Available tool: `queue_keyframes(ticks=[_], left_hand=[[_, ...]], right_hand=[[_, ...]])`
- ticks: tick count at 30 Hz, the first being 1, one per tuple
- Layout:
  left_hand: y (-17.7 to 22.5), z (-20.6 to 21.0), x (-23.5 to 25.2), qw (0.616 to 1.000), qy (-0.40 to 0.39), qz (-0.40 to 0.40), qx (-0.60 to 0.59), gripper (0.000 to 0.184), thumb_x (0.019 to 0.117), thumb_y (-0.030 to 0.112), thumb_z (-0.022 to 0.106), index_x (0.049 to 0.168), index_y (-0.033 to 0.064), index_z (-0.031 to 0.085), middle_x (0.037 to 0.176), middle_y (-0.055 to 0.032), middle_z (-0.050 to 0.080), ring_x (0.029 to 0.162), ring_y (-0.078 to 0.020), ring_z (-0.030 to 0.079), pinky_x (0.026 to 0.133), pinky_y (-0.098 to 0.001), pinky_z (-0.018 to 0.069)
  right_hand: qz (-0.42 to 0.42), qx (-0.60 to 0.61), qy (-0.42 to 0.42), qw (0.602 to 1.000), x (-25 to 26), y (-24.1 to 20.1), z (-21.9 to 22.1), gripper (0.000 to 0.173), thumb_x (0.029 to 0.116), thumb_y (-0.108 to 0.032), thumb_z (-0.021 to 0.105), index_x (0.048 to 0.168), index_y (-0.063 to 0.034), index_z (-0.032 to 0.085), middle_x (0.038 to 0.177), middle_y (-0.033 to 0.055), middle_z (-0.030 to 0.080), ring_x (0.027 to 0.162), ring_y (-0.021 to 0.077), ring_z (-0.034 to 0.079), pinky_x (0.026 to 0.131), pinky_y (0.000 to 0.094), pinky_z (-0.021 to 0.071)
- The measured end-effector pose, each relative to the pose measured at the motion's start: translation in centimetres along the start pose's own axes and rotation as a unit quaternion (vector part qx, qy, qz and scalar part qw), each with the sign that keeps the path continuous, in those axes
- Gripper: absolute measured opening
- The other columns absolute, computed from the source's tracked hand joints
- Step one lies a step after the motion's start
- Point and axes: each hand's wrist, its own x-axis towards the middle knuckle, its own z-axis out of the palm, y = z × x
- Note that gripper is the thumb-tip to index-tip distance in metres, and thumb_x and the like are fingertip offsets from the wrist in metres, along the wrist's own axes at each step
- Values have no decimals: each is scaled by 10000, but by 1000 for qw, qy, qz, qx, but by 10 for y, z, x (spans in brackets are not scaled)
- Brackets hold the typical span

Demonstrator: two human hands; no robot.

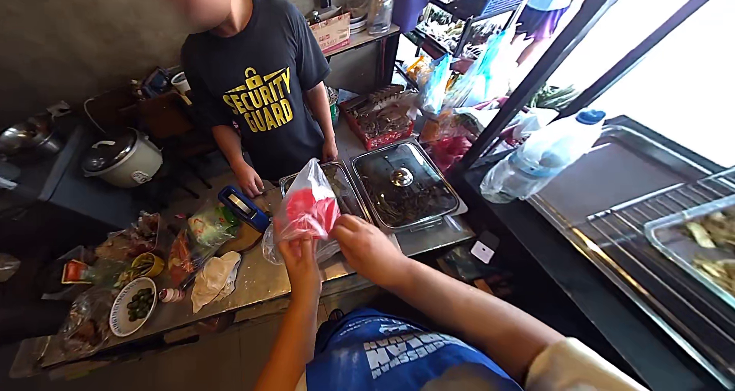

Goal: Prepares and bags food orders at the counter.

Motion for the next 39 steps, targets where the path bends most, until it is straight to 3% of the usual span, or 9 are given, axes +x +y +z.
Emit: queue_keyframes(ticks=[7, 10, 12, 15, 18, 21, 25, 31, 39], left_hand=[[-5, -38, -1, 983, 75, 60, 154, 729, 1000, 89, 569, 1538, -99, 115, 1453, -282, 417, 1308, -158, 510, 1087, -265, 445], [6, -73, 5, 983, 118, 72, 123, 724, 1069, 189, 472, 1609, 48, 10, 1545, -236, 352, 1355, -225, 494, 1090, -390, 485], [28, -99, 3, 988, 122, 78, 59, 718, 1094, 381, 408, 1633, 186, -23, 1597, -167, 334, 1384, -273, 483, 1069, -497, 511], [72, -128, -5, 990, 123, 34, -52, 631, 1058, 572, 381, 1587, 252, 256, 1477, -108, 523, 1282, -290, 585, 990, -543, 554], [101, -157, -18, 983, 118, 33, -140, 573, 997, 615, 500, 1409, 218, 512, 1290, -95, 657, 1143, -282, 670, 901, -519, 597], [119, -181, -27, 974, 91, 74, -195, 551, 1003, 611, 482, 1349, 193, 579, 1256, -107, 673, 1137, -266, 672, 901, -495, 598], [138, -209, -34, 963, 107, 114, -218, 555, 1008, 613, 463, 1332, 180, 586, 1252, -103, 673, 1146, -261, 666, 908, -491, 593], [149, -230, -40, 935, 107, 165, -295, 486, 1014, 500, 477, 1283, 123, 623, 1233, -135, 692, 1169, -305, 665, 971, -549, 552], [139, -234, -13, 930, 79, 169, -316, 456, 1013, 485, 486, 1229, 126, 664, 1192, -124, 714, 1149, -283, 678, 973, -518, 558]], right_hand=[[-171, 280, -141, 934, 3, -6, 24, 165, 1001, -2, 586, 1030, 0, 748, 1096, 123, 739, 1092, 199, 693, 1016, 358, 546], [2, 182, -97, 978, 28, 54, -4, 195, 1016, -125, 605, 1125, -42, 744, 1176, 110, 712, 1127, 185, 669, 1022, 381, 540], [176, 15, -59, 982, 45, 134, -15, 292, 987, -205, 679, 1263, -115, 703, 1300, 180, 645, 1218, 347, 611, 1023, 557, 517], [395, -109, -40, 911, 40, 229, -30, 560, 915, -249, 745, 1454, -207, 599, 1508, 380, 399, 1313, 664, 396, 919, 861, 367], [442, -142, -71, 883, 37, 258, -32, 449, 966, -270, 687, 1404, -181, 642, 1454, 395, 443, 1254, 655, 457, 901, 838, 391], [445, -150, -73, 880, 41, 264, -34, 335, 989, -273, 640, 1291, -138, 694, 1393, 369, 514, 1214, 600, 529, 919, 800, 419], [428, -133, -36, 893, 43, 246, -46, 341, 980, -248, 649, 1273, -78, 692, 1364, 389, 533, 1254, 604, 505, 951, 808, 391], [334, -126, -15, 934, 89, 148, -52, 317, 986, -252, 665, 1240, -68, 709, 1328, 401, 518, 1181, 616, 521, 883, 813, 395], [228, -120, -108, 960, 146, 65, 50, 194, 912, -245, 729, 1075, -147, 770, 1192, 244, 606, 924, 441, 653, 726, 680, 530]])
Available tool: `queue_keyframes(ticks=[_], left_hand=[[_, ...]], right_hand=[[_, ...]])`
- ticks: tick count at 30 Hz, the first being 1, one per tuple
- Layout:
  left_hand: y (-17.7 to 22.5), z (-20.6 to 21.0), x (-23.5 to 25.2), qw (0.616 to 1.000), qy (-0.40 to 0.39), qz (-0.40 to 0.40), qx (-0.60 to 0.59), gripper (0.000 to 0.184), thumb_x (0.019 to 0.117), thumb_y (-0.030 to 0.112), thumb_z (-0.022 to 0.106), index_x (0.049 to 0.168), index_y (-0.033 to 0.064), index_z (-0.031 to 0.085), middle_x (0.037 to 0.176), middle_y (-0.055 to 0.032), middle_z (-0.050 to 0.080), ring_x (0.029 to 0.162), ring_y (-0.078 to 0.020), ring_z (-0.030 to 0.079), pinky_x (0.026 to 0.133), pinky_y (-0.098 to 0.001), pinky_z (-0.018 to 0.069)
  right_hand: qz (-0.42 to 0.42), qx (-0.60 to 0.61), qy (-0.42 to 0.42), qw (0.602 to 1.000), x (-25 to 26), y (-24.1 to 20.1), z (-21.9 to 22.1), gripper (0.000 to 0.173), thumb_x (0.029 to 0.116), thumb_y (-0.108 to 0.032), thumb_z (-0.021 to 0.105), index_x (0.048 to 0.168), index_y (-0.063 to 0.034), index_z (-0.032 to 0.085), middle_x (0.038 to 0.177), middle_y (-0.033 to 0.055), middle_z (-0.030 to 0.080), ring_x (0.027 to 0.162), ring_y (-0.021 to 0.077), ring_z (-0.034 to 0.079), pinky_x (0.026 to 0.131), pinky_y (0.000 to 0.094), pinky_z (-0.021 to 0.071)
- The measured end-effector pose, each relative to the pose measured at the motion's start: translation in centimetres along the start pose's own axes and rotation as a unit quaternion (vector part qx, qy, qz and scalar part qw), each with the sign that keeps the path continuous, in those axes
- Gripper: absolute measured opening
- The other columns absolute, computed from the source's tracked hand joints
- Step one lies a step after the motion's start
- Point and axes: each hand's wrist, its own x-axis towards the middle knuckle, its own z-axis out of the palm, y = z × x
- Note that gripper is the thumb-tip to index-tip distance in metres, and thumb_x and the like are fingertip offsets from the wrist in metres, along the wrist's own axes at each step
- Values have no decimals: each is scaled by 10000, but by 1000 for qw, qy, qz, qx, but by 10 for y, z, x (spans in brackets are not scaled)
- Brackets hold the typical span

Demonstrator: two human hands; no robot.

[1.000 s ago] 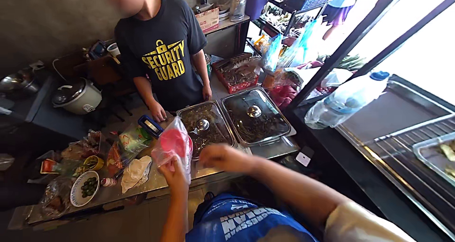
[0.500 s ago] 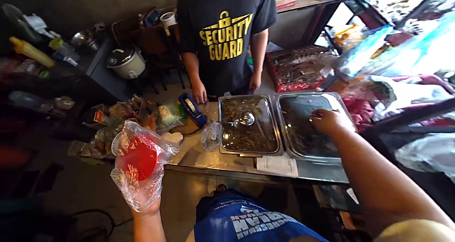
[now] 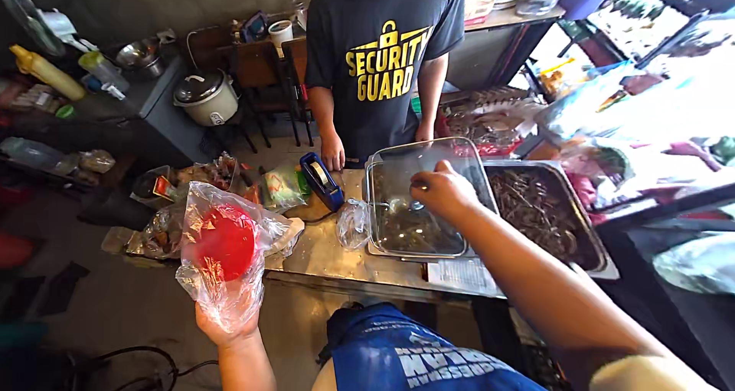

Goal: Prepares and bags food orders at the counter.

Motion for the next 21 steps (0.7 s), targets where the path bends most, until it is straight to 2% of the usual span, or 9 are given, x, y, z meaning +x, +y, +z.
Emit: queue_keyframes(ticks=[5, 10, 13, 16, 21], left_hand=[[11, -18, 4, 999, -28, -6, -17, 471, 985, 478, 564, 1262, 112, 674, 1235, -129, 702, 1191, -292, 660, 1007, -526, 540], [22, -39, 0, 1000, -12, -18, -19, 443, 960, 463, 603, 1225, 121, 699, 1208, -112, 714, 1173, -269, 669, 993, -514, 548], [28, -48, 0, 1000, 6, -21, -20, 435, 942, 462, 628, 1196, 120, 716, 1180, -113, 724, 1153, -270, 679, 985, -512, 553], [41, -60, 3, 1000, 22, -5, -12, 445, 938, 486, 621, 1185, 128, 715, 1160, -109, 728, 1133, -259, 685, 965, -504, 562], [64, -69, 14, 997, 63, 43, -16, 435, 956, 487, 594, 1170, 122, 698, 1139, -118, 724, 1114, -274, 688, 940, -522, 570]], right_hand=[[-5, -90, -93, 992, 23, -51, 52, 215, 914, -207, 711, 1074, -69, 751, 1308, 276, 561, 911, 455, 679, 738, 657, 565], [-1, -119, -109, 987, 37, -81, 75, 219, 915, -212, 701, 1063, -58, 749, 1310, 266, 565, 932, 431, 683, 746, 630, 569], [7, -104, -102, 989, 35, -87, 73, 239, 918, -234, 706, 1090, -75, 755, 1326, 268, 563, 926, 443, 682, 741, 652, 563], [8, -90, -61, 994, 23, -98, 57, 217, 928, -249, 707, 1091, -113, 754, 1280, 273, 575, 907, 460, 671, 716, 675, 544], [-67, -35, -27, 997, 5, -159, 42, 195, 938, -242, 710, 1078, -111, 743, 1161, 256, 581, 841, 427, 653, 673, 641, 532]])
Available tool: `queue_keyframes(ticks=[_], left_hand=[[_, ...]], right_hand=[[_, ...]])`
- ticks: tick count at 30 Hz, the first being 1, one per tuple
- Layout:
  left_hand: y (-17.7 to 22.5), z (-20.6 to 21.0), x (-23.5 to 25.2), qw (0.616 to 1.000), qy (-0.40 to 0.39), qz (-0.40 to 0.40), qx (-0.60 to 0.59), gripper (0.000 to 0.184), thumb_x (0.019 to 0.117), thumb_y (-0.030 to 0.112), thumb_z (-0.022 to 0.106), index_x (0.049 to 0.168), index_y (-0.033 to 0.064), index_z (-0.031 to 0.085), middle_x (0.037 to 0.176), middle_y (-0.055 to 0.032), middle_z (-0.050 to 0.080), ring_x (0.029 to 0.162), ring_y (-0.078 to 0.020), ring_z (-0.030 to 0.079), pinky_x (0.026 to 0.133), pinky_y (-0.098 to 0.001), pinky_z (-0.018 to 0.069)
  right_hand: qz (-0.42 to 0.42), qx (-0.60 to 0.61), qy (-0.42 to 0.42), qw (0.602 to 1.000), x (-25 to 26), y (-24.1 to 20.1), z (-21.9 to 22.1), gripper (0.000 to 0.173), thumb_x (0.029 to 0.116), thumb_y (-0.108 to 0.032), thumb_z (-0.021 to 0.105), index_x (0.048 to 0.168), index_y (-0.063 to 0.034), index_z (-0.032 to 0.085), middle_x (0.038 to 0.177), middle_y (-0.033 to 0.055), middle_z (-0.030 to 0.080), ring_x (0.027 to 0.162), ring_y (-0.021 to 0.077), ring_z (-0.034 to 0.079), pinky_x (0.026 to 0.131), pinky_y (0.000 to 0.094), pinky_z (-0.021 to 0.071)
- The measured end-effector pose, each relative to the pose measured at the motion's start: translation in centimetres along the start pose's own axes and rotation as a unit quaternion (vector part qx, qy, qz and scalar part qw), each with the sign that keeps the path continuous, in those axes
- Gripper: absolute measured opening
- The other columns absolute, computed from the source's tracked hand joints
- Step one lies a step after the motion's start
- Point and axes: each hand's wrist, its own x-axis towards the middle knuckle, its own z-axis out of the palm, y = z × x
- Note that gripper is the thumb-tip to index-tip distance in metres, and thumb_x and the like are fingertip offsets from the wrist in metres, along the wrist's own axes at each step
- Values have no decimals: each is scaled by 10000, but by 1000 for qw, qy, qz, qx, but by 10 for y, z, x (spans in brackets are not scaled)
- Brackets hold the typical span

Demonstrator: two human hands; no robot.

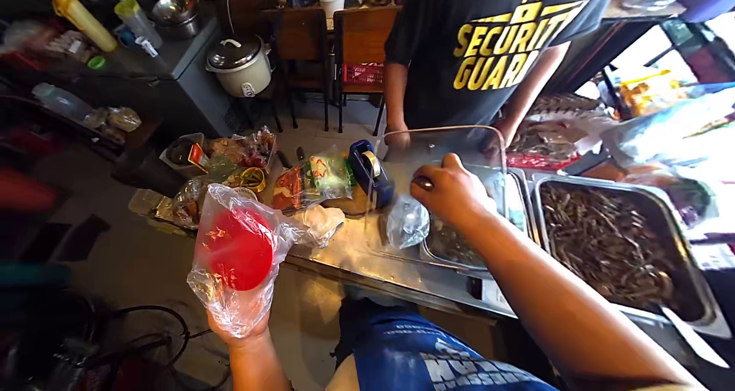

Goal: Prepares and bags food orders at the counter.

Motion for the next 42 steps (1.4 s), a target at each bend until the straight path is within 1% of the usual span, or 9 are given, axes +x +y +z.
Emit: queue_keyframes(ticks=[6, 8, 10, 12, 18, 21, 30, 34, 42], left_hand=[[13, 12, 6, 993, -70, 84, 55, 408, 1032, 427, 494, 1245, 119, 655, 1192, -93, 708, 1149, -233, 670, 966, -475, 564], [-8, 102, -10, 979, 99, 147, 96, 369, 1090, 266, 307, 1051, 64, 614, 943, -47, 734, 920, -129, 725, 801, -307, 613], [-15, 146, -23, 960, 191, 151, 141, 402, 1096, 188, 141, 1071, 37, 512, 894, 3, 674, 877, -47, 680, 791, -217, 575], [-8, 121, -35, 963, 177, 145, 139, 408, 1108, 225, 149, 1093, 64, 524, 936, 7, 700, 932, -69, 694, 836, -254, 586], [30, -32, -63, 995, 74, 7, 69, 320, 976, 325, 595, 1228, 134, 645, 1198, -57, 704, 1200, -209, 644, 1041, -463, 509], [19, -30, -69, 992, 87, 3, 87, 301, 1014, 348, 535, 1145, 115, 674, 1074, -42, 737, 1082, -171, 696, 969, -414, 555], [-4, -29, -55, 995, 5, -62, 81, 329, 996, 372, 562, 1177, 148, 722, 1108, -33, 753, 1097, -162, 705, 985, -402, 555], [-17, -39, -46, 990, 71, -89, 78, 337, 1003, 404, 544, 1158, 137, 680, 1095, -58, 741, 1078, -192, 708, 944, -432, 576], [-23, -37, -23, 981, 114, -90, 126, 379, 998, 483, 546, 1184, 182, 681, 1130, -56, 740, 1095, -212, 706, 923, -459, 593]], right_hand=[[-143, 84, -74, 983, 20, -89, 66, 214, 924, -286, 684, 1090, -160, 734, 1186, 191, 605, 917, 344, 671, 740, 564, 575], [-154, 96, -129, 975, 25, -114, 97, 225, 939, -281, 673, 1119, -155, 727, 1241, 209, 586, 926, 357, 676, 759, 574, 578], [-158, 86, -182, 967, 34, -128, 128, 260, 971, -279, 637, 1183, -147, 707, 1322, 231, 549, 954, 376, 681, 798, 586, 576], [-158, 70, -210, 962, 45, -130, 157, 294, 997, -264, 596, 1251, -141, 682, 1394, 250, 508, 1005, 397, 675, 842, 598, 565], [-129, 48, -202, 970, 75, -113, 192, 298, 1030, -205, 549, 1302, -143, 653, 1446, 277, 453, 1016, 433, 673, 857, 606, 569], [-124, 41, -176, 976, 84, -114, 202, 275, 1014, -176, 581, 1272, -149, 671, 1425, 278, 463, 1024, 440, 661, 847, 603, 573], [-107, 76, -165, 978, 85, -97, 199, 282, 993, -213, 611, 1259, -158, 687, 1380, 257, 493, 1045, 412, 654, 858, 584, 568], [-100, 67, -188, 975, 75, -83, 202, 276, 990, -196, 616, 1254, -141, 670, 1401, 252, 480, 1022, 409, 664, 830, 583, 576], [-117, 47, -219, 968, 59, -72, 198, 508, 985, -160, 612, 1482, -224, 530, 1519, 257, 401, 1116, 454, 631, 881, 611, 556]])
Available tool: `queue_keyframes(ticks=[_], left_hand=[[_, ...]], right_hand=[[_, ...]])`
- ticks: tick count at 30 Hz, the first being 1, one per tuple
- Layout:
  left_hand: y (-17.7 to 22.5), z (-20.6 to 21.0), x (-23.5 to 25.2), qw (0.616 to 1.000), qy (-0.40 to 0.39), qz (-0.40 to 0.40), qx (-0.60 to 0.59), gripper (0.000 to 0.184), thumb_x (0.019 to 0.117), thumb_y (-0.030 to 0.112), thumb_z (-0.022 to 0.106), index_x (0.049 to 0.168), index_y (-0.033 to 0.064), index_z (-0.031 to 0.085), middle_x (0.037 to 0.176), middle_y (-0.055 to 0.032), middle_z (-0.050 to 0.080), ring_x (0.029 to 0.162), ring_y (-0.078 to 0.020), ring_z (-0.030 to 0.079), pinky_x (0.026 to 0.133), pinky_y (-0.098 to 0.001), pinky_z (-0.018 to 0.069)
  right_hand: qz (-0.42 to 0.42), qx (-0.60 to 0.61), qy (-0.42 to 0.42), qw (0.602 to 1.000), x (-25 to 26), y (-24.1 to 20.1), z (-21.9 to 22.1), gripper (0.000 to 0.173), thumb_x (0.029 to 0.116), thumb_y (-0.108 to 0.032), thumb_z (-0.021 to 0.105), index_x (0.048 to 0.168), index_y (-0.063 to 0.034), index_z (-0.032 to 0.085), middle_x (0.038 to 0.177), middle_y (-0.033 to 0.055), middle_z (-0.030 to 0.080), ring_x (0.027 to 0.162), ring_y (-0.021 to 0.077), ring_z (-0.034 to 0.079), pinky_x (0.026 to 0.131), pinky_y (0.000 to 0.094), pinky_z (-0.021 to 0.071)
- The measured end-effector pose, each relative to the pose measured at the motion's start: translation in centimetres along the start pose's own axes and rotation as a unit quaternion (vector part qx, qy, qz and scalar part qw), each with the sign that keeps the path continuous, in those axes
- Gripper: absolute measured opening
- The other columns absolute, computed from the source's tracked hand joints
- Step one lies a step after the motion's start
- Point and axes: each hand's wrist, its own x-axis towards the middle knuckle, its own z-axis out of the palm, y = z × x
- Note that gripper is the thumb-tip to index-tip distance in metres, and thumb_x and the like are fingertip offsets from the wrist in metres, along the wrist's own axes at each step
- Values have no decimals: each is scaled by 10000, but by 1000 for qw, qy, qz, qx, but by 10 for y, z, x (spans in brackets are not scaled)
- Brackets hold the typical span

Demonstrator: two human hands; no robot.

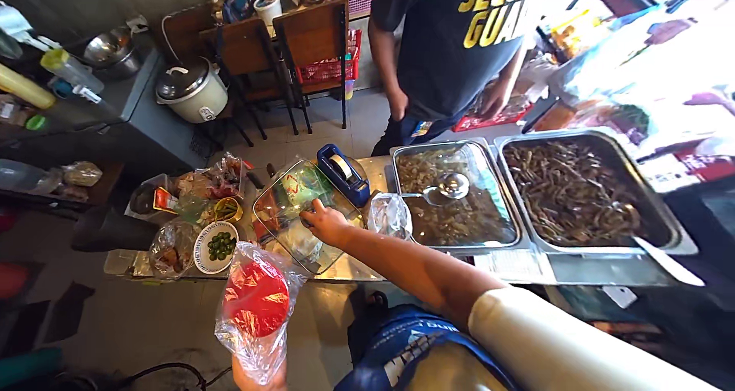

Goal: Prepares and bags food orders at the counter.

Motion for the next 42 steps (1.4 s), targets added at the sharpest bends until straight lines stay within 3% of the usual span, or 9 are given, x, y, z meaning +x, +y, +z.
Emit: queue_keyframes(ticks=[15, 18, 21, 26, 32, 33, 35, 39, 42], left_hand=[[-29, 13, 2, 987, 38, -85, 129, 274, 1055, 403, 437, 1195, 199, 555, 1046, 43, 701, 1022, -101, 694, 918, -376, 593], [-61, -45, 21, 980, -134, -109, 103, 369, 1034, 396, 503, 1317, 163, 539, 1192, 0, 690, 1152, -166, 659, 1000, -449, 545], [-90, -70, 38, 972, -137, -139, 132, 352, 1035, 389, 502, 1286, 156, 588, 1176, -23, 704, 1116, -194, 679, 974, -469, 558], [-99, -27, 29, 962, -149, -149, 175, 363, 1045, 417, 495, 1321, 196, 573, 1194, 1, 696, 1122, -167, 673, 972, -460, 560], [-114, 69, -9, 945, -259, -195, 41, 284, 1015, 381, 571, 1206, 203, 682, 1148, 25, 738, 1119, -120, 688, 977, -364, 567], [-126, 69, -6, 916, -325, -236, -3, 322, 1047, 350, 541, 1281, 164, 661, 1225, -19, 710, 1187, -164, 656, 1036, -402, 530], [-139, 135, -40, 933, -118, -325, 102, 298, 885, 443, 665, 943, 161, 741, 898, -55, 758, 876, -199, 743, 834, -427, 626], [-217, 185, -50, 877, -306, -327, 173, 541, 1033, 540, 482, 1376, 123, 505, 1208, -88, 690, 1090, -218, 688, 938, -444, 592], [-252, 241, -75, 897, -292, -260, 204, 447, 1046, 173, 453, 1459, 80, 309, 1175, -28, 646, 1027, -95, 665, 888, -324, 584]], right_hand=[[-34, 31, 31, 998, -38, -3, -14, 641, 974, -244, 678, 1561, -338, 437, 1663, 222, 252, 1150, 503, 610, 871, 661, 537], [-42, 42, 70, 996, -78, 27, -26, 612, 992, -248, 657, 1558, -341, 443, 1650, 209, 280, 1100, 459, 634, 828, 621, 554], [-36, 79, 153, 984, -139, 60, -48, 507, 1025, -227, 594, 1521, -289, 508, 1608, 184, 385, 1140, 421, 650, 846, 614, 563], [180, 36, 332, 925, -262, 168, -78, 363, 1041, -277, 541, 1388, -265, 648, 1475, 92, 572, 1309, 311, 583, 1051, 565, 501], [467, 73, 342, 812, -413, 301, -98, 351, 1018, -228, 598, 1314, -50, 662, 1378, 331, 551, 1305, 533, 501, 1033, 727, 396], [433, 89, 359, 822, -418, 292, -105, 336, 1046, -238, 553, 1280, -25, 668, 1323, 312, 589, 1245, 488, 564, 1021, 671, 449], [263, 113, 405, 869, -408, 250, -108, 337, 1071, -265, 513, 1176, 6, 684, 1150, 226, 671, 1075, 340, 668, 956, 528, 548], [-89, 119, 386, 910, -359, 150, -107, 519, 922, -498, 735, 1210, -72, 662, 1109, 127, 694, 882, 214, 705, 716, 415, 621], [-78, 94, 309, 943, -344, 129, -123, 670, 872, -522, 772, 1284, -23, 601, 1162, 188, 666, 961, 308, 705, 764, 486, 607]])
